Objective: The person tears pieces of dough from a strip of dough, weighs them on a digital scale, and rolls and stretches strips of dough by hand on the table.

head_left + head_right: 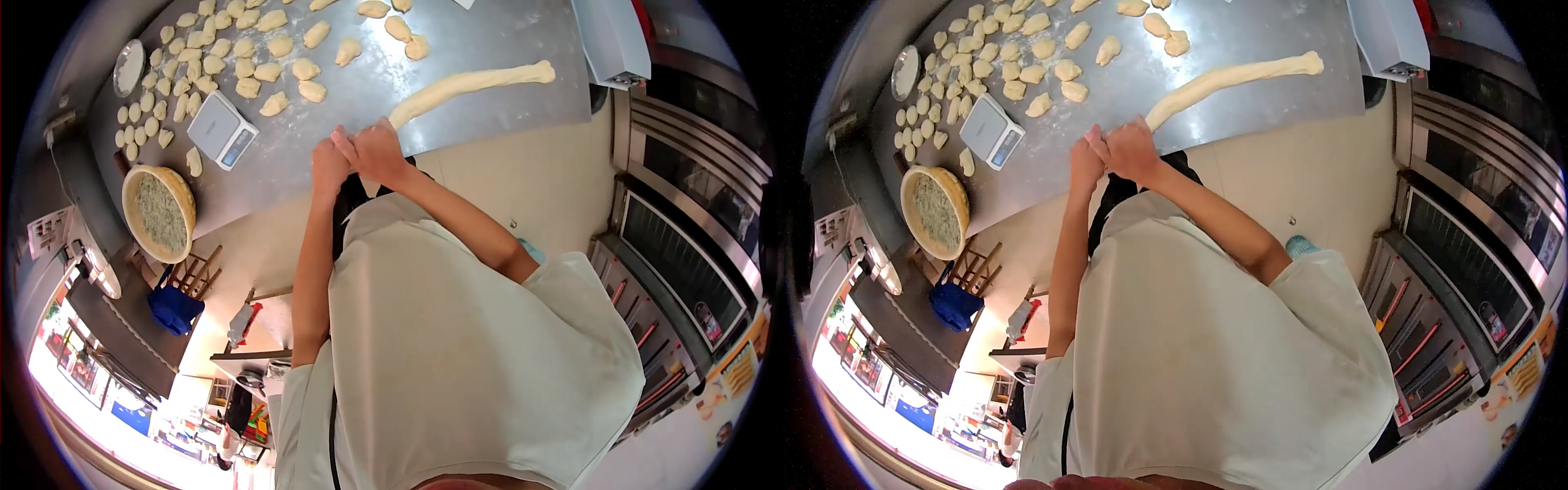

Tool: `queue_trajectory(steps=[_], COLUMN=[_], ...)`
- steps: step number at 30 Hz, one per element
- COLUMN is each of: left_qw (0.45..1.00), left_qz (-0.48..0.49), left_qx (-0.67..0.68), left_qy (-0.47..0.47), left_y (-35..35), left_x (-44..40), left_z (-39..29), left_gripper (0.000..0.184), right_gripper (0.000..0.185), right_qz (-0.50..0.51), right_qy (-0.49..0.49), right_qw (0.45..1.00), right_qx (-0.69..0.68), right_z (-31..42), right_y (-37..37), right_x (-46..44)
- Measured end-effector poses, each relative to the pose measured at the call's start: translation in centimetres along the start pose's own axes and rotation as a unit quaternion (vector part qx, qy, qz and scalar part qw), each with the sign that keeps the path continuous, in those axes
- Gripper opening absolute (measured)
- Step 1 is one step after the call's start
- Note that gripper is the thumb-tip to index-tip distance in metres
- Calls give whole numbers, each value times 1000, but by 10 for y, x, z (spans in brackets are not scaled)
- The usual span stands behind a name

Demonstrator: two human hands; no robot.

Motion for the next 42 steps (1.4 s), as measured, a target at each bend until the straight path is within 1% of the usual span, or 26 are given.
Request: queue_trajectory(steps=[1, 3, 4, 5, 6, 7, 8, 9, 10, 12, 13, 15, 17, 19, 20, 22, 23, 24, 25, 29, 32, 34, 35, 37, 41, 42], left_qw=[1000, 985, 984, 997, 994, 995, 984, 965, 977, 956, 957, 954, 960, 939, 938, 938, 937, 890, 791, 843, 899, 962, 962, 961, 927, 899], left_qz=[-2, 63, 61, 62, 62, 59, 93, 120, 83, -51, -61, -177, -203, -274, -281, -284, -286, -295, -285, -340, -267, -127, -133, -210, -265, -321], left_qx=[1, 119, 121, 35, -51, -49, -73, -103, -110, -196, -190, -165, -164, -153, -144, -59, -50, -288, -509, -351, -259, -216, -215, -53, -102, -123], left_qy=[1, 111, 114, 22, -70, -61, -133, -208, -164, -211, -212, -176, -100, -141, -145, -193, -194, -197, -184, -223, -232, -105, -105, -175, -245, -272], left_y=[2, -3, -1, 3, 3, 5, 7, 16, 35, 75, 93, 144, 196, 241, 257, 273, 272, 256, 238, 264, 264, 264, 267, 272, 279, 284], left_x=[1, 7, 10, 12, 17, 27, 45, 57, 63, 61, 55, 20, 7, -25, -46, -85, -108, -131, -144, -118, -104, -115, -116, -107, -84, -75], left_z=[-1, 16, 19, 9, 0, 1, -13, -27, -27, -23, -17, -8, -26, -15, -5, 25, 56, 84, 100, 69, 81, 98, 102, 106, 87, 82], left_gripper=[59, 52, 52, 50, 49, 49, 48, 47, 45, 40, 40, 34, 49, 60, 60, 61, 61, 61, 61, 65, 70, 78, 78, 88, 95, 94], right_gripper=[47, 45, 35, 26, 34, 43, 47, 51, 54, 52, 52, 48, 46, 45, 45, 42, 42, 40, 39, 30, 28, 27, 27, 26, 25, 25], right_qz=[-11, -19, -33, -46, 4, 55, 72, 66, 19, -10, -10, -15, 65, 107, 103, 227, 227, 249, 274, 252, 271, 268, 260, 260, 256, 257], right_qy=[39, 81, 105, 128, 98, 67, -95, -103, -58, -91, -80, -73, -70, -79, -70, -78, -75, -51, -29, -50, -93, -78, -73, -76, -108, -107], right_qw=[999, 996, 994, 990, 992, 978, 971, 983, 996, 994, 995, 997, 991, 988, 990, 966, 967, 962, 955, 963, 952, 955, 957, 956, 954, 953], right_qx=[13, 22, -11, -43, 75, 189, 208, 138, 59, -57, -56, -34, -93, -75, -68, -99, -91, -98, -106, -83, -105, -104, -102, -108, -117, -117], right_z=[2, 0, -3, -11, -43, -79, -112, -115, -106, -84, -72, -68, -45, -24, -16, -7, -5, -1, 2, -3, -5, -1, 4, 10, 16, 18], right_y=[-2, -6, -8, -11, -39, -68, -62, -38, -11, 20, 18, 4, 3, -1, 1, -14, -14, -18, -20, -14, -12, -14, -14, -17, -23, -25], right_x=[1, -3, -6, -11, -11, -6, -19, -38, -52, -72, -68, -66, -62, -51, -47, -28, -22, -16, -7, 4, 10, 12, 9, 8, 9, 11])
Point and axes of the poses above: each hand's wrist, its own x-axis away from the middle knuckle, its own y-axis out of the back of the hand, z = x × y, the point moved 7 cm from there along -x, towards the middle knuckle, and after that the axes turned 1 degree about -z, right-handed, at the moved point
